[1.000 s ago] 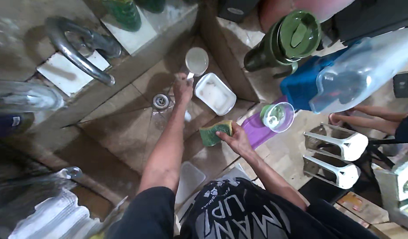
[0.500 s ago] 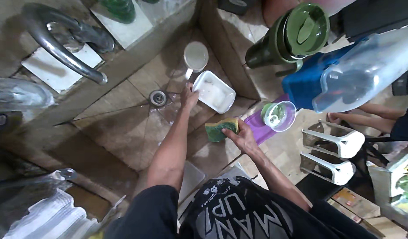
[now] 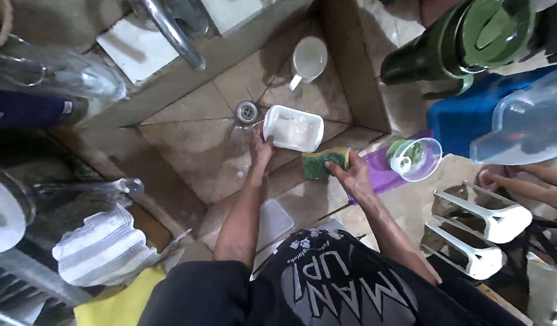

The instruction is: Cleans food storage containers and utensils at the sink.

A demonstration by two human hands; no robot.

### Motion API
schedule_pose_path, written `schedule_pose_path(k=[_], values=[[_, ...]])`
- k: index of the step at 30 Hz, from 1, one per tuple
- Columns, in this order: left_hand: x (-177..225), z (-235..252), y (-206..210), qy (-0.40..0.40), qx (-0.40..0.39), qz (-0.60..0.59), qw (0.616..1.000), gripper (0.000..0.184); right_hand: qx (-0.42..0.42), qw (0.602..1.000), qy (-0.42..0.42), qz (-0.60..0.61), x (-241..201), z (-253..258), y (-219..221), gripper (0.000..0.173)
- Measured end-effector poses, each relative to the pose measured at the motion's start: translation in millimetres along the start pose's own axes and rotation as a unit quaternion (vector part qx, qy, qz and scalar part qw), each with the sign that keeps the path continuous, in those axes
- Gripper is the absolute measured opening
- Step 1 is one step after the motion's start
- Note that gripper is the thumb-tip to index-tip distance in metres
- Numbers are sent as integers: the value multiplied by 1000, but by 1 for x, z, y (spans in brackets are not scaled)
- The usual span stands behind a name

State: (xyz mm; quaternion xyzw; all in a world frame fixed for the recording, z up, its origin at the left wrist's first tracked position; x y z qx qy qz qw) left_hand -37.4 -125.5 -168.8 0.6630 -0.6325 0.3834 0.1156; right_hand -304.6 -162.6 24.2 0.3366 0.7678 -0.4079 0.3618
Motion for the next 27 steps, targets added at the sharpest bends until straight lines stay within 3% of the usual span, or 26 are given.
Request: schedule_pose_path(k=[3, 6, 11, 19, 27], values=[[-19, -5, -21, -19, 31, 0, 999, 47, -13, 1000, -2, 0, 1, 1, 7, 36], [-28, -10, -40, -24, 72, 30, 997, 59, -25, 1000, 6, 7, 1, 2, 13, 36], [-33, -16, -62, -35, 115, 73, 990, 54, -29, 1000, 1, 6, -3, 6, 16, 35], [-19, -19, -77, -41, 75, 91, 992, 48, -29, 999, -12, 1, -13, 10, 18, 36], [-41, -28, -54, -161, 22, -81, 983, 47, -13, 1000, -19, 16, -22, 8, 10, 35]])
Point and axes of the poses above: each hand's wrist, its own z-axis towards the middle knuckle, its own y-axis out of the palm, x = y × z, the point moved 10 cm from there along z, towards the middle knuckle, and after that the axes turned 1 degree about -y, right-handed, at the moved point
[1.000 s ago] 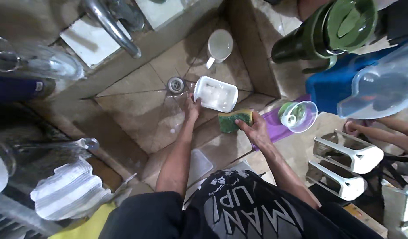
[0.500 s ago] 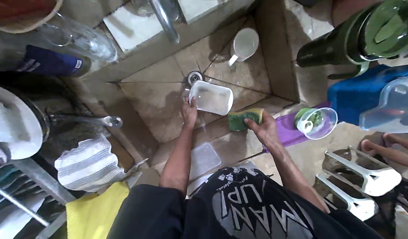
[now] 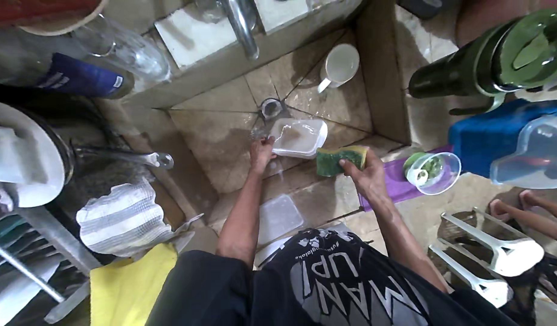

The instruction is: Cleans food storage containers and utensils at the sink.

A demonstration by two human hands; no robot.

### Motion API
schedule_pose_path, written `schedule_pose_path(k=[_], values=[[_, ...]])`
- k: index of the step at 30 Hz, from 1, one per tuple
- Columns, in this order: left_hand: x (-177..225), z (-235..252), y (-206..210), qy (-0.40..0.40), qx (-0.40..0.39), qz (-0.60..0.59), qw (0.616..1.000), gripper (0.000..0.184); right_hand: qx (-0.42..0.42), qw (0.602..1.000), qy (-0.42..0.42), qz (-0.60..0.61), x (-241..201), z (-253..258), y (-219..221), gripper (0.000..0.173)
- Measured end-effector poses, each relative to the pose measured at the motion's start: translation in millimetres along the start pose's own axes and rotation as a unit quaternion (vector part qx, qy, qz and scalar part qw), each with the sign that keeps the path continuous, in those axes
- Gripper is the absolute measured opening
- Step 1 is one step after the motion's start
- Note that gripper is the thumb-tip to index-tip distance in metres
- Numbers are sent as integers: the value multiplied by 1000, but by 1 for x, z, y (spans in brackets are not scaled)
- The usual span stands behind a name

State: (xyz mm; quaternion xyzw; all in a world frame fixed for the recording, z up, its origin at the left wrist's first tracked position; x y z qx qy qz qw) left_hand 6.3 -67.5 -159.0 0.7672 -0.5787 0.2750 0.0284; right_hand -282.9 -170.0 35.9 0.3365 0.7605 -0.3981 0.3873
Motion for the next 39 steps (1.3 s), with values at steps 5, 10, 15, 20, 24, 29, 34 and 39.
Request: schedule_pose_path(k=[5, 10, 15, 20, 24, 29, 34, 39], values=[[1, -7, 4, -27, -44, -58, 997, 43, 10, 1000, -2, 7, -4, -3, -4, 35], [5, -6, 5, -93, -85, -111, 986, 40, 7, 1000, -4, -12, -9, -5, -4, 34], [5, 1, 20, -153, -160, -229, 948, 43, 5, 1000, -10, -6, -15, -5, -4, 35], [4, 1, 28, -180, -156, -334, 912, 34, 3, 1000, -12, -3, -21, -4, -2, 35], [0, 2, 34, -183, -183, -309, 915, 36, 0, 1000, -10, -4, -22, -3, 2, 35], [37, 4, -3, 35, -73, -151, 985, 41, 31, 996, 10, 80, -6, -3, -4, 33], [69, -28, -55, 228, 104, 112, 962, 40, 36, 992, 25, 115, 3, -4, -13, 29], [65, -69, -74, 272, 174, 144, 935, 36, -18, 998, 33, 47, -5, -10, 4, 35]])
Point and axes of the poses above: each hand's wrist, its own z-axis towards the middle knuckle, its own y-axis out of the palm, x = y × z, the point moved 10 cm from there along z, towards the middle knuckle, and after that the axes turned 1 degree about -y, right-handed, at the moved point
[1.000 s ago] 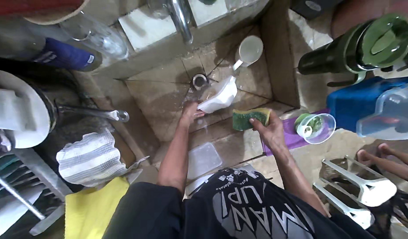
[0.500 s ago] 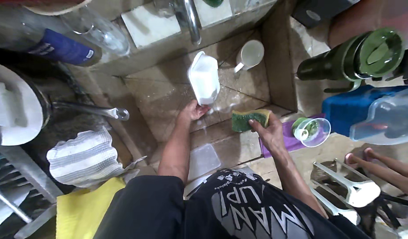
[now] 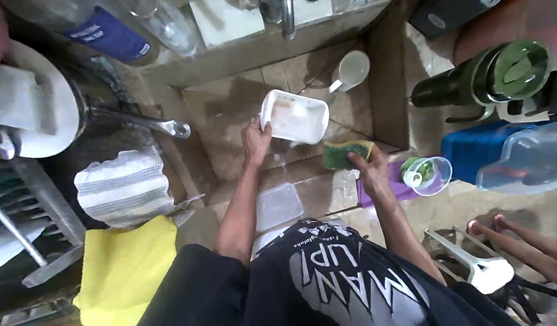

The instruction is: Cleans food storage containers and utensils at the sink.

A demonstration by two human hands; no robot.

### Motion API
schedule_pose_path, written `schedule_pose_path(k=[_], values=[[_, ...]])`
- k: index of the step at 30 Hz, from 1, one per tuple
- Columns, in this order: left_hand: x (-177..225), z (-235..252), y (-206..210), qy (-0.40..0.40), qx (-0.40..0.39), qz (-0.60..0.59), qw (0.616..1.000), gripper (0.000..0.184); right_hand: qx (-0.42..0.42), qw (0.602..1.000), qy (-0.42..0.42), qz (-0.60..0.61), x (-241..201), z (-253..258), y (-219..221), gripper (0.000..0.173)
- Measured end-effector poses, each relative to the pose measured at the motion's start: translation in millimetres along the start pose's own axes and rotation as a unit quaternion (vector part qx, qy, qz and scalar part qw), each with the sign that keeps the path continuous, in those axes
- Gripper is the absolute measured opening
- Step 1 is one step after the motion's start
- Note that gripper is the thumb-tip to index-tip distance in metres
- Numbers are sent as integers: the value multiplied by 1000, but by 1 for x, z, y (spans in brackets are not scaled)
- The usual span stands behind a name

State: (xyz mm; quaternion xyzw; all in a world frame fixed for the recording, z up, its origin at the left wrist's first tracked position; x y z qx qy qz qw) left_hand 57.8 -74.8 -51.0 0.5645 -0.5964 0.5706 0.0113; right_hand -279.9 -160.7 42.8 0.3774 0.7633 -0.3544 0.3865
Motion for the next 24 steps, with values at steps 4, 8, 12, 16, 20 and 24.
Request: schedule_pose_path(k=[4, 8, 12, 16, 20, 24], values=[[-5, -25, -12, -2, 26, -20, 999, 36, -40, 999, -20, -3, -10, -5, 25, 45], [-19, -42, -17, -38, 25, -37, 998, 36, -60, 998, -19, -20, -12, -15, 38, 41], [-44, -48, -10, -79, 3, -62, 995, 40, -57, 997, 10, -51, 9, -20, 34, 49], [-56, -46, 2, -100, -35, -91, 990, 41, -36, 996, -22, -73, 17, 2, 19, 43], [-67, -39, 12, -133, -63, -111, 983, 40, -29, 999, -3, -40, 18, 29, 0, 33], [-79, -30, 24, -171, -89, -174, 966, 45, -90, 993, 25, -70, 14, 34, 8, 22]])
Point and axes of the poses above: each hand's wrist, its own z-axis towards the middle knuckle, its own y-axis out of the palm, x = y × z, the point moved 10 cm from there along z, towards the middle knuckle, and after that the axes turned 1 degree about -y, right-handed, at the moved point
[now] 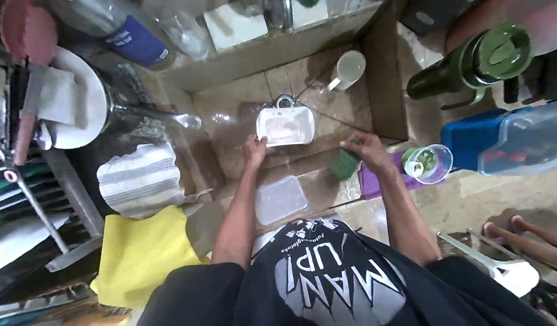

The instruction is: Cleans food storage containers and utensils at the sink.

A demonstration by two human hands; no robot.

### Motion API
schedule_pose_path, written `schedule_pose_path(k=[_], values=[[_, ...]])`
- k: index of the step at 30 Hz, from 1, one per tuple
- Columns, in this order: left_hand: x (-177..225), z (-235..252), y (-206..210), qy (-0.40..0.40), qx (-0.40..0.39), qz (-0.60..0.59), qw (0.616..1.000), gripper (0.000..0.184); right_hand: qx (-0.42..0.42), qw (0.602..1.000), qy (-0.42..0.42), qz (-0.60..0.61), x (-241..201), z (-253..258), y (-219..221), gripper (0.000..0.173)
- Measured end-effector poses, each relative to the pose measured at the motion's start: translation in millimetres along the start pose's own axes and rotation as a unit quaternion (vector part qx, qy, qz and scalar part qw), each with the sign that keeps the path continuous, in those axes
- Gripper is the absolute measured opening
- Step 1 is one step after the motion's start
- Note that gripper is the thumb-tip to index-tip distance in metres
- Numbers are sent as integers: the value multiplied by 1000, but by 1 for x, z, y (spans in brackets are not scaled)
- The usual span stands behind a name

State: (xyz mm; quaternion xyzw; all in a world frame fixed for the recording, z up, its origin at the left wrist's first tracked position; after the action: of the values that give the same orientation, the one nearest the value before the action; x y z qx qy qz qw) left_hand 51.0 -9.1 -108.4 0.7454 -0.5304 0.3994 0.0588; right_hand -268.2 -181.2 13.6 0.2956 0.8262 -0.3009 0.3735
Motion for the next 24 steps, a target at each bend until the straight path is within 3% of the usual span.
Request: schedule_pose_path(k=[3, 9, 11, 14, 17, 20, 22, 24], values=[[3, 3, 9, -37, -35, -48, 998, 47, -31, 997, 72, -16, 11, 12, 18, 25], [25, 9, 22, -30, -111, -70, 991, 38, -19, 987, 160, 28, 32, 55, 57, 56], [34, 13, 17, -23, -126, -40, 991, 40, -17, 988, 150, 22, 25, 62, 62, 49], [50, 23, 3, -11, -163, 121, 979, 55, -16, 988, 150, 14, 24, 73, 64, 36], [113, 29, -25, 57, -91, 190, 976, 61, -19, 989, 141, 29, 16, 78, 62, 31], [206, 49, -55, 176, 32, 134, 975, 52, -11, 990, 129, 50, 0, 69, 56, 28], [254, 73, -59, 226, 43, 77, 970, 49, 13, 990, 119, 71, -8, 68, 52, 20], [284, 96, -50, 207, -6, 2, 978, 47, 26, 990, 110, 88, -10, 69, 49, 16]])
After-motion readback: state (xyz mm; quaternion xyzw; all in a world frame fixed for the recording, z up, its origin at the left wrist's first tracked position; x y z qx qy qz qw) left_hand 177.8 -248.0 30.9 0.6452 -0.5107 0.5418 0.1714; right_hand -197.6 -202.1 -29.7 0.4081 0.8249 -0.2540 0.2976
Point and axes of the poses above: each hand's wrist, its own z-axis towards the middle knuckle, its own y-axis out of the palm, x = y × z, the point moved 10 cm from there along z, towards the middle knuckle, and after that the axes turned 1 degree about -y, right-handed, at the moved point
